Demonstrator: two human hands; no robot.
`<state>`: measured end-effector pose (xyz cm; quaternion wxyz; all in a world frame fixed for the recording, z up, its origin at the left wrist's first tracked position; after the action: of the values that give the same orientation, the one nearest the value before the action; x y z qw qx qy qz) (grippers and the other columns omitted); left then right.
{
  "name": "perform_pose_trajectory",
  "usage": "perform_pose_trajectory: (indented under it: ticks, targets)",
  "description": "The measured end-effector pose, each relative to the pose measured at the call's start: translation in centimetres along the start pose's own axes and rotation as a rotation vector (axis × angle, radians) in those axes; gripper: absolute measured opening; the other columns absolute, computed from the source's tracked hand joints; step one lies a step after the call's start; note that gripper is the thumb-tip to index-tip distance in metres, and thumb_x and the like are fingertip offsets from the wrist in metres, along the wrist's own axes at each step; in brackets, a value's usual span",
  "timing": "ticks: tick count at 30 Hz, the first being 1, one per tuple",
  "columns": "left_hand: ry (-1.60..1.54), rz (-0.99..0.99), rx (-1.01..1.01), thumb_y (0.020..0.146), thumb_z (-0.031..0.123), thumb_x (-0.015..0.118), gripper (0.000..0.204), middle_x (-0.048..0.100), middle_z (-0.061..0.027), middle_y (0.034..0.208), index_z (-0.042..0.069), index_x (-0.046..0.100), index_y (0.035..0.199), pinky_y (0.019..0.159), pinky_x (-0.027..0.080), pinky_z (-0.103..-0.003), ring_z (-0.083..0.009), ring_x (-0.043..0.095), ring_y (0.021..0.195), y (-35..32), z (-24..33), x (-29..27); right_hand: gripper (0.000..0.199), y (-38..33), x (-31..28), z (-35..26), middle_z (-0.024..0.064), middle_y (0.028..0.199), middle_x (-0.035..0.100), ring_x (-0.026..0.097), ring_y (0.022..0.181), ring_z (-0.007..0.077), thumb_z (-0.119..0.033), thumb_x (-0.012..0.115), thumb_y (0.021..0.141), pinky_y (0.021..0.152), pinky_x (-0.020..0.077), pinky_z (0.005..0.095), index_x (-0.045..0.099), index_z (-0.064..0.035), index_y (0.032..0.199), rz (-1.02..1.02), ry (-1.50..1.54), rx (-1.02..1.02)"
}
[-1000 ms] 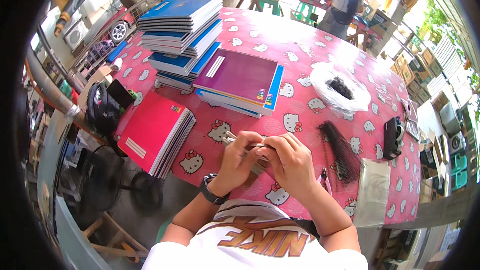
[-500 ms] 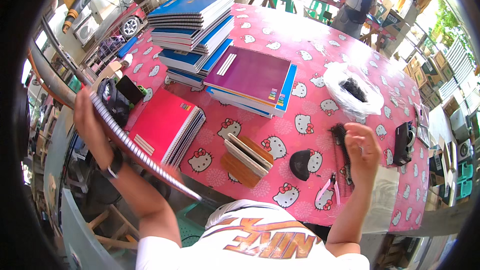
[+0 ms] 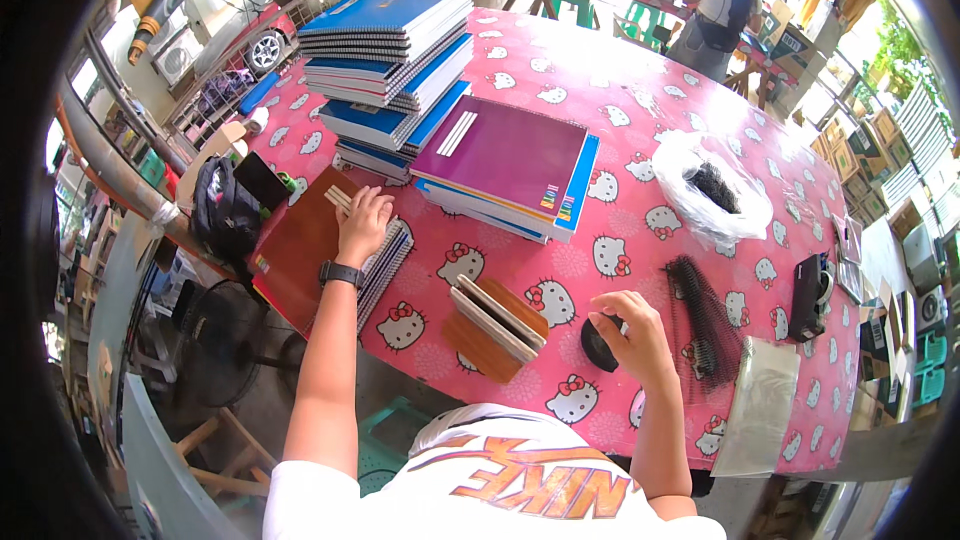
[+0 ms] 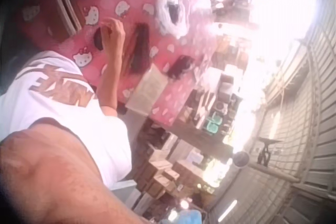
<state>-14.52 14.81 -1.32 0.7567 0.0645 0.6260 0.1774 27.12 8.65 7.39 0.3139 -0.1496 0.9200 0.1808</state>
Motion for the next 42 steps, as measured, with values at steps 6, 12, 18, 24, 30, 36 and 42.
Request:
perform_pose_trajectory:
  ticks: [6, 12, 18, 24, 30, 36, 42]
  targets:
    - [0.079, 0.048, -0.099, 0.093, 0.036, 0.041, 0.032, 0.049, -0.0019, 0.129, 0.016, 0.058, 0.111, 0.100, 0.023, -0.063, -0.0222, 0.035, 0.128, -0.9, 1.3, -0.3, 0.016, 0.5, 2.1, 0.0, 0.0118, 0.088, 0.063, 0.061, 0.085, 0.0259, -0.011, 0.064, 0.080, 0.074, 0.0478, 0.0339, 0.062, -0.0023, 0.093, -0.062, 0.015, -0.011]
    - [-0.056, 0.251, -0.035, 0.092, 0.033, 0.046, 0.033, 0.047, -0.0078, 0.129, 0.013, 0.056, 0.116, 0.100, 0.025, -0.056, -0.0274, 0.036, 0.126, -1.3, 2.3, -3.3, 0.019, 8.6, 5.6, -0.3, 0.0103, 0.098, 0.062, 0.056, 0.094, 0.0284, -0.010, 0.063, 0.078, 0.082, 0.0446, 0.0390, 0.062, -0.0054, 0.096, 0.132, -0.205, -0.292]
    - [-0.754, 0.028, 0.443, 0.068, 0.030, 0.076, 0.044, 0.055, -0.0133, 0.118, 0.007, 0.063, 0.103, 0.100, 0.034, -0.042, -0.0311, 0.045, 0.116, -6.2, 13.6, -7.0, 0.045, 12.7, 7.9, 0.9, 0.0117, 0.120, 0.053, 0.046, 0.113, 0.0262, -0.022, 0.067, 0.077, 0.089, 0.0421, 0.0386, 0.054, -0.0013, 0.115, 0.244, -0.503, -0.251]
    - [-0.745, -0.100, 0.340, 0.061, 0.032, 0.079, 0.050, 0.055, -0.0065, 0.105, 0.010, 0.062, 0.103, 0.093, 0.036, -0.043, -0.0283, 0.046, 0.106, -12.5, 16.8, -3.5, 0.058, 13.6, 6.4, 5.2, 0.0164, 0.087, 0.063, 0.062, 0.082, 0.0299, -0.027, 0.075, 0.073, 0.078, 0.0485, 0.0368, 0.050, 0.0030, 0.116, 0.262, -0.094, 0.341]
    - [-0.618, -0.020, 0.238, 0.060, 0.029, 0.079, 0.046, 0.056, -0.0043, 0.102, 0.012, 0.063, 0.099, 0.091, 0.035, -0.041, -0.0267, 0.046, 0.104, -13.4, 18.6, -3.6, 0.058, 15.2, 6.3, 10.0, 0.0144, 0.084, 0.064, 0.064, 0.077, 0.0222, -0.017, 0.077, 0.068, 0.070, 0.0505, 0.0333, 0.051, 0.0045, 0.115, 0.255, 0.082, 0.484]
    - [-0.724, -0.010, 0.258, 0.067, 0.025, 0.076, 0.043, 0.055, -0.0072, 0.112, 0.011, 0.061, 0.104, 0.095, 0.033, -0.042, -0.0268, 0.046, 0.112, -13.5, 17.0, -4.9, 0.042, 12.7, 5.0, 12.5, 0.0057, 0.079, 0.061, 0.057, 0.065, 0.0122, -0.013, 0.072, 0.075, 0.053, 0.0431, 0.0261, 0.054, 0.0009, 0.109, -0.003, 0.618, 0.505]
    - [-1.169, 0.192, -0.045, 0.077, 0.016, 0.068, 0.035, 0.055, -0.0075, 0.111, 0.006, 0.057, 0.108, 0.090, 0.038, -0.036, -0.0214, 0.049, 0.108, -11.7, 11.9, -4.6, 0.016, 10.3, 5.5, 12.1, 0.0030, 0.084, 0.061, 0.057, 0.066, 0.0114, -0.017, 0.061, 0.084, 0.055, 0.0494, 0.0266, 0.058, -0.0065, 0.096, 0.104, 0.819, 0.615]
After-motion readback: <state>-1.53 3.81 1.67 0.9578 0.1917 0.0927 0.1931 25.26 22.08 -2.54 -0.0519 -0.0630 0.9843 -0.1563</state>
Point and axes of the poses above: each hand's wrist, its own y-axis towards the middle knuckle, its own x-axis out of the palm, z = x × y, the point moved 7 cm from there along y, towards the middle knuckle
